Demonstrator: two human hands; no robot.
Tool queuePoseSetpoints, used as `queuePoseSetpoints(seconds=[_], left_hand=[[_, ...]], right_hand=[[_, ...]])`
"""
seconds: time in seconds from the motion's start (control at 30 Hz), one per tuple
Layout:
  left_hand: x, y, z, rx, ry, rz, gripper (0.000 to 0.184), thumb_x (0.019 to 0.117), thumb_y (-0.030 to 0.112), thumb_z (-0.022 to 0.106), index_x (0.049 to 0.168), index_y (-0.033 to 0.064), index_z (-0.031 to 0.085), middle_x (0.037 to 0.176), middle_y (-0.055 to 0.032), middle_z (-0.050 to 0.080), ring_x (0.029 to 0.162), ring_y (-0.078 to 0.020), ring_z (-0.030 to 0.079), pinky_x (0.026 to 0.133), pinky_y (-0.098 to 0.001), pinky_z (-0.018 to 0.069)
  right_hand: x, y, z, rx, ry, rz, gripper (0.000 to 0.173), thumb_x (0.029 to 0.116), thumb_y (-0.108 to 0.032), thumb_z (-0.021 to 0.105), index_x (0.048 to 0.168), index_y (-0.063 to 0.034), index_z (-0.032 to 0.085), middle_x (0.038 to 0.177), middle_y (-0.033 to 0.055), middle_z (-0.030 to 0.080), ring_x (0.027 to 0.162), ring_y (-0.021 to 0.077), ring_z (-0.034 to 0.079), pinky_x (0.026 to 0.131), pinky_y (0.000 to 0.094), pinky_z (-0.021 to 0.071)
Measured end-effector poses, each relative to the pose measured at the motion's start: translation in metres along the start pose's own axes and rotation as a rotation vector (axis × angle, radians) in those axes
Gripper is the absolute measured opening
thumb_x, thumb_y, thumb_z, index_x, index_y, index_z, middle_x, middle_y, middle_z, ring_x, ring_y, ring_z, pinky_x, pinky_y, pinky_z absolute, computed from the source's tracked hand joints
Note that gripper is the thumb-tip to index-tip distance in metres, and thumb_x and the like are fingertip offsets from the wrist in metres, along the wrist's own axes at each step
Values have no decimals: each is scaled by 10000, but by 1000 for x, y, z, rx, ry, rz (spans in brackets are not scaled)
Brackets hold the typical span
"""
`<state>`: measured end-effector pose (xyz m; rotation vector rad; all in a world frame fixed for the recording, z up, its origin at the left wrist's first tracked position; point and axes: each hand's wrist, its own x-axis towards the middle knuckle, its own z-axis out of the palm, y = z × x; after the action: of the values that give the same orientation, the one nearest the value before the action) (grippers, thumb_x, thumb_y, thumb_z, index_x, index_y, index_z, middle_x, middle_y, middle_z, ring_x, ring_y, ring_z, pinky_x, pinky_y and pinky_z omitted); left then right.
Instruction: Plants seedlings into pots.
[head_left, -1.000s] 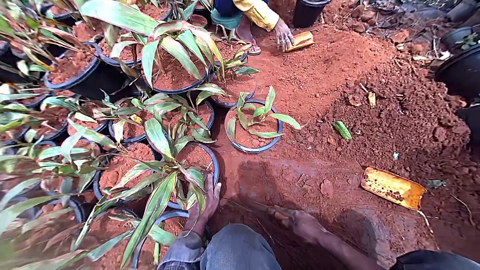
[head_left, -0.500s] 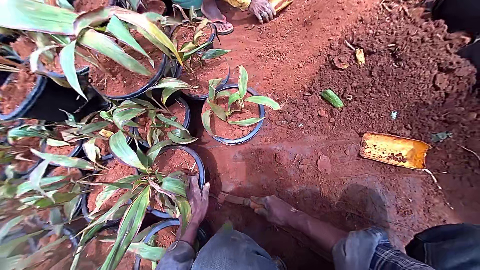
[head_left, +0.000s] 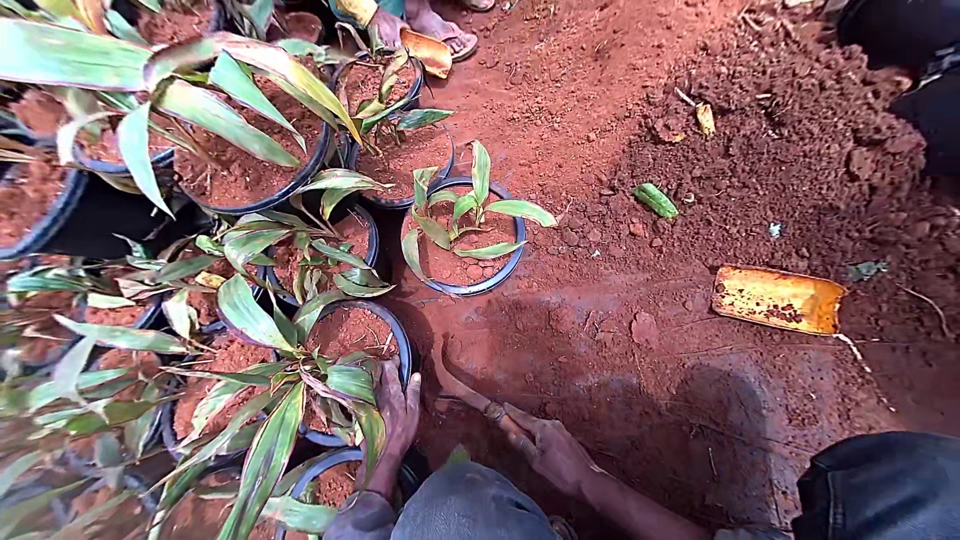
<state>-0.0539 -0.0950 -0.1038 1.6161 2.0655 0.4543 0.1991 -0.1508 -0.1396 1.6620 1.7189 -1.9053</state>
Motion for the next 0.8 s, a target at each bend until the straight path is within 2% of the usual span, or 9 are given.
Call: queuePoseSetpoints(seconds=[0.1,0.23,0.33,0.43,0.5,0.63,0.73,0.8], left_hand=[[-2,-4,2,8,7,11,459,990,153,548,1343,-139,526,1306,-345,573,1252,-475,549,1113,-550,392],[-1,-1,0,7,10,9,454,979,123,560,1342,-147,526,1324,-362,560,1267,-485,541,1124,-543,384],[-1,0,0,-9,11,15,453,975,101,558,1343,-161,522,1334,-376,549,1282,-499,528,1136,-545,374],[1,-3,5,-32,32,32,466,971,104,550,1352,-164,517,1349,-387,539,1299,-509,515,1149,-538,362],[-1,-4,7,-28,22,35,481,977,121,544,1364,-161,507,1360,-383,535,1310,-511,507,1153,-532,359],[-2,-1,6,-30,33,33,460,975,100,555,1344,-172,515,1343,-390,540,1293,-509,519,1141,-539,369],[-2,-4,4,-21,21,30,481,979,123,548,1363,-163,504,1366,-385,527,1319,-515,495,1153,-548,353],[-3,-6,6,-38,17,35,493,977,130,548,1365,-169,498,1367,-395,518,1319,-527,489,1151,-559,349]], right_hand=[[25,-35,7,-190,-80,63,578,1090,-358,416,1641,-224,305,1369,199,643,1258,383,629,1067,583,473],[35,-48,-10,-317,-47,178,548,1081,-385,419,1617,-287,349,1305,202,671,1226,399,642,1015,597,496],[13,-35,-27,-280,52,259,567,1095,-391,399,1641,-276,299,1327,207,661,1227,401,642,1025,588,496],[-2,-41,-49,-236,103,246,576,1103,-360,397,1647,-209,283,1320,219,661,1225,398,644,1044,562,493],[3,-67,-55,-232,58,182,566,1104,-351,401,1638,-192,305,1340,225,647,1249,398,628,1060,563,481],[55,-128,-48,-307,22,69,478,1078,-282,436,1518,-101,473,1335,222,645,1264,395,618,1037,593,490],[72,-127,-63,-448,61,101,418,1050,-215,468,1435,-65,530,1302,225,655,1251,402,622,1003,601,502],[53,-102,-90,-490,93,158,468,1044,-217,487,1502,-123,482,1291,227,662,1225,424,635,978,622,515]])
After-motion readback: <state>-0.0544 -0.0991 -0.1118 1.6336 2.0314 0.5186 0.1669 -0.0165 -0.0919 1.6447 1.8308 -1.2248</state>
